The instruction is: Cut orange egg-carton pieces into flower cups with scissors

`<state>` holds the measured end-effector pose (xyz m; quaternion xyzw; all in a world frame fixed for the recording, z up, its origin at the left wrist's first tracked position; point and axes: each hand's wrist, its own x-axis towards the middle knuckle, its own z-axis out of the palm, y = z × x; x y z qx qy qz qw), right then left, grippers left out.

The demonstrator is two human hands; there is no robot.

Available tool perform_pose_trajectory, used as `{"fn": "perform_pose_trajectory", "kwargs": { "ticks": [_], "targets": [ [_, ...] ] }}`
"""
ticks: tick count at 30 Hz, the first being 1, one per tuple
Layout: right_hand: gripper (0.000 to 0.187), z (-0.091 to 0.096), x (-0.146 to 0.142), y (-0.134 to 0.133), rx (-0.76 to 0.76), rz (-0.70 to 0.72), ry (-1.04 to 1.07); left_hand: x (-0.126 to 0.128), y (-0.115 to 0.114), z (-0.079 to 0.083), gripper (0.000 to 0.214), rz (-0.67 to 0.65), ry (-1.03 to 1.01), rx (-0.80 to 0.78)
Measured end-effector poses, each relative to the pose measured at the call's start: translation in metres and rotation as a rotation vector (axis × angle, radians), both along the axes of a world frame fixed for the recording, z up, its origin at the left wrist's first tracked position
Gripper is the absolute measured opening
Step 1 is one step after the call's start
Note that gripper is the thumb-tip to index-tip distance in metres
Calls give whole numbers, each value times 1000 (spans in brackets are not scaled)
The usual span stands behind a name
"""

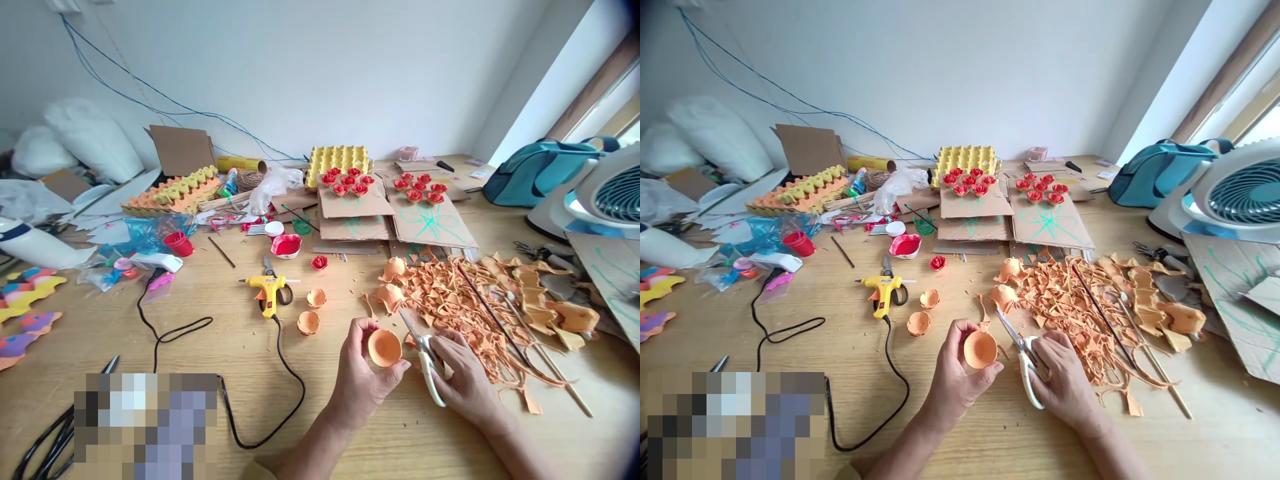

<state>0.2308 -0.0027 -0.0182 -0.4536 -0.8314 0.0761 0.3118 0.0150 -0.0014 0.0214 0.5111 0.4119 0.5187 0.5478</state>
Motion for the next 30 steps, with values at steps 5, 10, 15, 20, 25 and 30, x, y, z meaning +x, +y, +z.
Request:
{"fn": "perform_pose_trajectory", "kwargs": {
  "ticks": [5, 10, 15, 20, 25, 30],
  "targets": [
    [13, 0, 0, 4, -15, -23, 34, 2, 2, -13, 51, -118, -136, -135],
    [23, 3, 1, 7, -35, -102, 69, -1, 1, -20, 46, -153, -129, -164],
    [26, 5, -1, 6, -48, -130, 94, -3, 0, -25, 46, -171, -31, -137],
    [25, 10, -7, -2, -99, -89, 126, 7, 2, -16, 39, 20, 240, -23],
    [28, 33, -18, -8, -139, -61, 176, 19, -3, -2, 35, 7, 328, -34],
    [30, 62, -17, 7, -231, -52, 160, 22, -2, -4, 37, -38, 324, -41]
  ]
}}
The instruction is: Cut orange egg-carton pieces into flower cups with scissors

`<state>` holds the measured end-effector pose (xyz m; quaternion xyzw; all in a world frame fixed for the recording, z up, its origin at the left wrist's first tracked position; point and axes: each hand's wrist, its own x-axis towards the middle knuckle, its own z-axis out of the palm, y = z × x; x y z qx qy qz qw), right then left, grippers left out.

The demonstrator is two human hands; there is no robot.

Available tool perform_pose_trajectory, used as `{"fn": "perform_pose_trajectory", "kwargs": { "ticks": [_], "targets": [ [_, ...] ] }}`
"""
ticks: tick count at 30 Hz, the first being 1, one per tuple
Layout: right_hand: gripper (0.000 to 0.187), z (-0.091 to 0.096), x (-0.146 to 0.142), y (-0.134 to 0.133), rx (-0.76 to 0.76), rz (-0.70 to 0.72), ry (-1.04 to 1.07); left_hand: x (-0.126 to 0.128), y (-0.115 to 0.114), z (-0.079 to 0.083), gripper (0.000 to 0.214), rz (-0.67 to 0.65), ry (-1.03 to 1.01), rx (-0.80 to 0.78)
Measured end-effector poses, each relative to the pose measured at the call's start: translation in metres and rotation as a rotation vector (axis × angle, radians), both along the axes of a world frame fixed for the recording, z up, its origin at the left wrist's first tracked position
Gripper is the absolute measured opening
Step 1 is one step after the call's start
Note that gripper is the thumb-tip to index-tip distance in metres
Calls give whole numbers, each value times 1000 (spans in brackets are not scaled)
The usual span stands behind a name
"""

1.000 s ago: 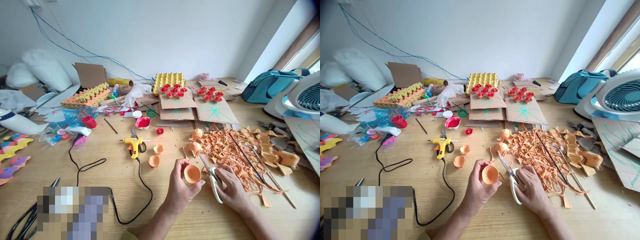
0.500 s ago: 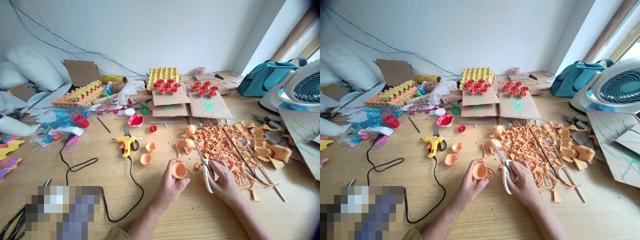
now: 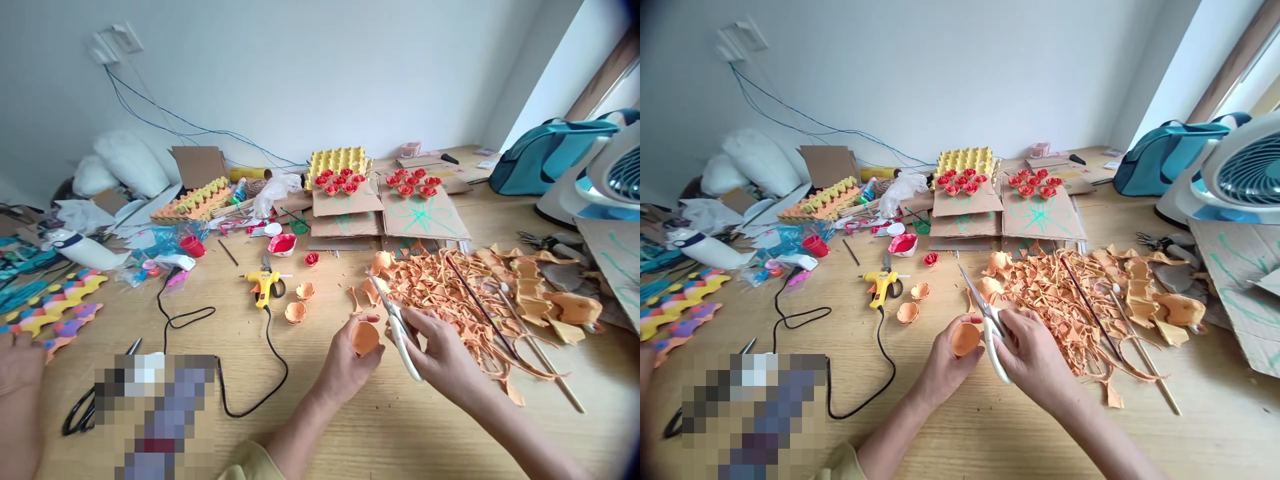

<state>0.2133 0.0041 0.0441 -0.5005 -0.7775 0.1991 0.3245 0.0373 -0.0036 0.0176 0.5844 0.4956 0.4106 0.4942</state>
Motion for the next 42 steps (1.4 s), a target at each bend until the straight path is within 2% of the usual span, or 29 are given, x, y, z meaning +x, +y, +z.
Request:
{"fn": "perform_pose_trajectory", "kwargs": {
  "ticks": [2, 5, 11, 15, 20, 27, 30, 33, 39, 42],
  "targets": [
    [28, 2, 2, 7, 9, 16, -14, -2, 2, -2, 43, 15, -26, 5],
    [26, -10, 5, 13, 43, 19, -27, -7, 5, -6, 54, 68, -84, 29],
    [31, -40, 11, 9, 95, 105, -117, -14, 7, -15, 44, 84, -343, -122],
    [29, -41, 15, 3, 79, 101, -153, -17, 9, -17, 44, 8, -615, -227],
    [27, -42, 13, -2, 68, 86, -154, -20, 11, -18, 50, -1, -911, -348],
    [26, -52, 10, -5, 63, 98, -186, -23, 13, -19, 42, 25, -1095, -463],
    [25, -54, 10, -5, 80, 110, -194, -23, 13, -19, 41, 6, -1118, -472],
    [26, -53, 10, -5, 76, 114, -199, -23, 11, -17, 44, 16, -1068, -379],
    [19, -48, 8, -9, 83, 120, -218, -21, 6, -9, 54, 159, -559, -11],
    [16, -45, 6, -12, 89, 132, -234, -19, 6, -12, 52, 241, -424, 108]
  ]
}}
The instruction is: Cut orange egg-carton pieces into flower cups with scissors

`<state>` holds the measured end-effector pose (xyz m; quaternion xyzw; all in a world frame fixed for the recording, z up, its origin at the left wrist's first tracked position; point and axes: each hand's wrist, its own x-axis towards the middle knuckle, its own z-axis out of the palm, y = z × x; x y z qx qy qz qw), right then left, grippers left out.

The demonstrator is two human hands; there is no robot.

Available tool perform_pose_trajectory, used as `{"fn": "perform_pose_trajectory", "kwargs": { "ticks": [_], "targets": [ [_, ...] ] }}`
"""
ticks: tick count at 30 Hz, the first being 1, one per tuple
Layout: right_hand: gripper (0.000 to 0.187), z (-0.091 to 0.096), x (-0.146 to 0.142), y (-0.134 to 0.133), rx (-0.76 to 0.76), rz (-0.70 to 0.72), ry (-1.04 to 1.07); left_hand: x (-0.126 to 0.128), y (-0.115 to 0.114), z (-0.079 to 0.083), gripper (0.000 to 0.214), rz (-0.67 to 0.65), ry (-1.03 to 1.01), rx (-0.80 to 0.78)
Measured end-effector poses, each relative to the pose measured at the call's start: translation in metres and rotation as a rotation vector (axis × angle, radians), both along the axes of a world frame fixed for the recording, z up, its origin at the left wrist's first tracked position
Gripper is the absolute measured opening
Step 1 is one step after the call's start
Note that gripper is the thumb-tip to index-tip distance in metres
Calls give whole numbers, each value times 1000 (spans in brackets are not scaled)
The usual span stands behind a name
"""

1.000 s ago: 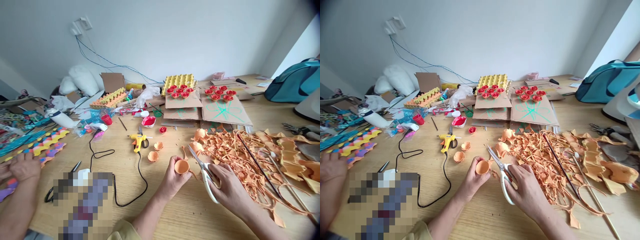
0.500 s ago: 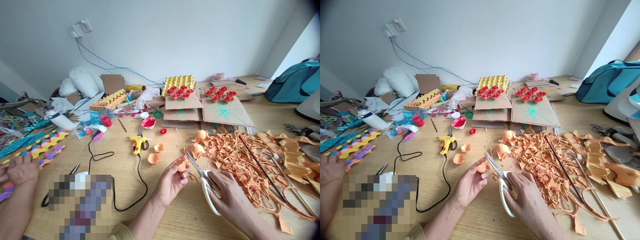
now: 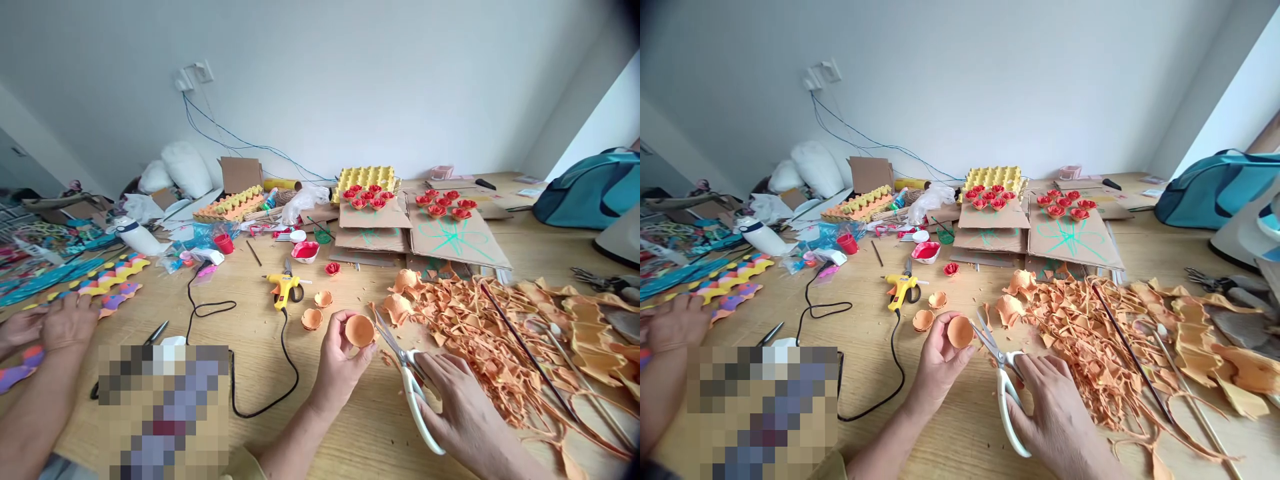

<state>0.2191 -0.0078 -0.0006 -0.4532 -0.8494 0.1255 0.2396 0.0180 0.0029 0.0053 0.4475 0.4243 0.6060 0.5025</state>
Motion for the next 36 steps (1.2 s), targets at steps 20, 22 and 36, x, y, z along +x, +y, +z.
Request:
{"fn": "perform_pose_trajectory", "kwargs": {
  "ticks": [20, 22, 36],
  "targets": [
    [23, -6, -10, -4, 42, 27, -39, 0, -5, -3, 45, 47, 432, 202],
    [26, -7, -9, -4, 65, 13, -27, 0, -6, -3, 45, 15, 430, 196],
    [9, 1, -2, -1, 46, 17, -26, -5, -3, -3, 43, -136, 247, 94]
  ]
}}
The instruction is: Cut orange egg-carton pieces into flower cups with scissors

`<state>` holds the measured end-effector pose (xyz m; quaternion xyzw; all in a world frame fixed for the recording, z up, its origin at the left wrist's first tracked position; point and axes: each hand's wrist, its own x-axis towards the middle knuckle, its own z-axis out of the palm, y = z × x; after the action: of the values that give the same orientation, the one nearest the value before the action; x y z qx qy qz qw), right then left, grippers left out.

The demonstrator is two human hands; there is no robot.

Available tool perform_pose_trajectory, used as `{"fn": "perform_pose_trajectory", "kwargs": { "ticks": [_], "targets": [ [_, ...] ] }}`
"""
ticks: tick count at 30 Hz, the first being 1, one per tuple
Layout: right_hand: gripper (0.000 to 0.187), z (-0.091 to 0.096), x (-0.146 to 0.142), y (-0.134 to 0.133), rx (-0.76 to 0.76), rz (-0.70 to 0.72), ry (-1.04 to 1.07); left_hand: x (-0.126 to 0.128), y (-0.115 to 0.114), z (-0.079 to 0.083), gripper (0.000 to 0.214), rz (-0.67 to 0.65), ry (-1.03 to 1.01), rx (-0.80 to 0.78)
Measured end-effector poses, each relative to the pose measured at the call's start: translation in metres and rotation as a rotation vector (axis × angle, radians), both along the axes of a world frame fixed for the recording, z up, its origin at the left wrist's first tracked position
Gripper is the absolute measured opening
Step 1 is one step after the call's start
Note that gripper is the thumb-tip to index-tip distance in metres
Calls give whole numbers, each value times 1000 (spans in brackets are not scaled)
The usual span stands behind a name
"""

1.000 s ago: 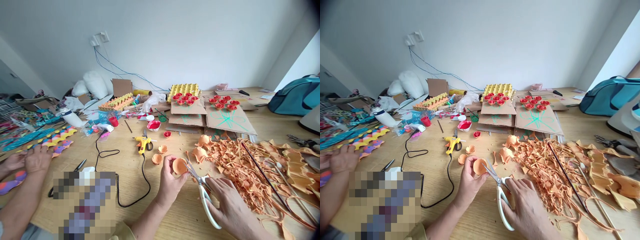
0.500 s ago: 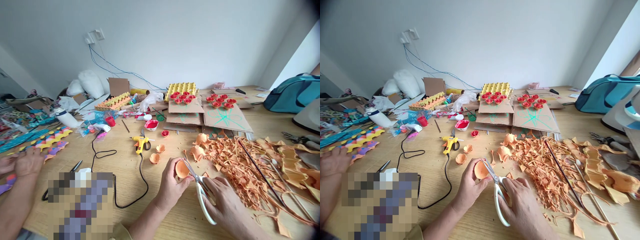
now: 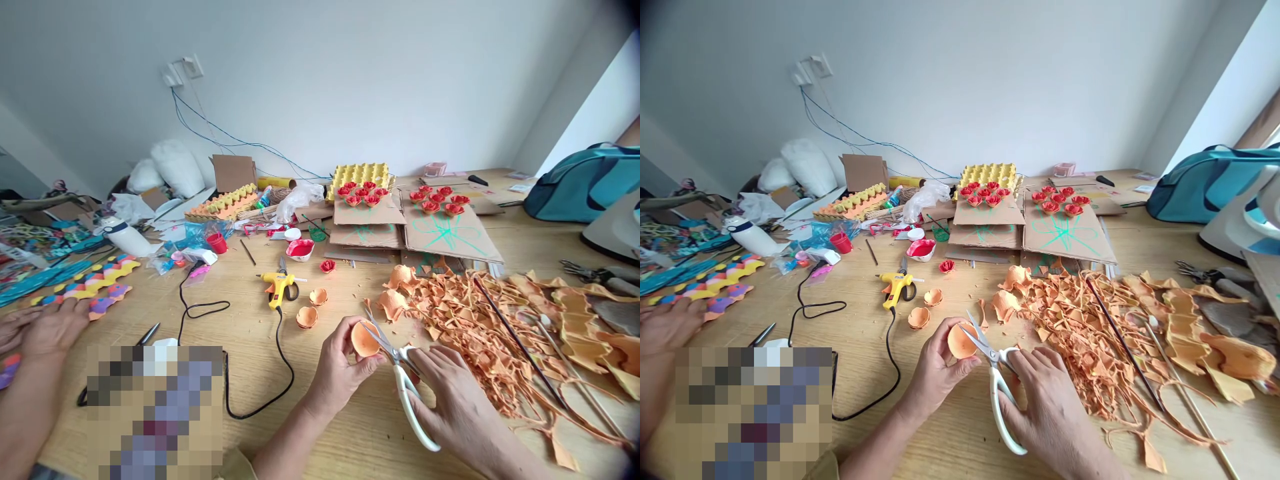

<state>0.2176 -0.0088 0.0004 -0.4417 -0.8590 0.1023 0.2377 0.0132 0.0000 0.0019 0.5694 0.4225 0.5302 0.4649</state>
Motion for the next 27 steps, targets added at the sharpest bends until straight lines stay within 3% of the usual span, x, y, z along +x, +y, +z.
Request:
{"fn": "perform_pose_trajectory", "kwargs": {
  "ticks": [7, 27],
  "targets": [
    [15, 4, 4, 0, -34, 27, 3, 0, -1, 4, 39, -129, -33, -15],
    [18, 10, 7, 0, -25, 71, 43, -6, 0, 6, 41, -218, -33, -83]
  ]
}}
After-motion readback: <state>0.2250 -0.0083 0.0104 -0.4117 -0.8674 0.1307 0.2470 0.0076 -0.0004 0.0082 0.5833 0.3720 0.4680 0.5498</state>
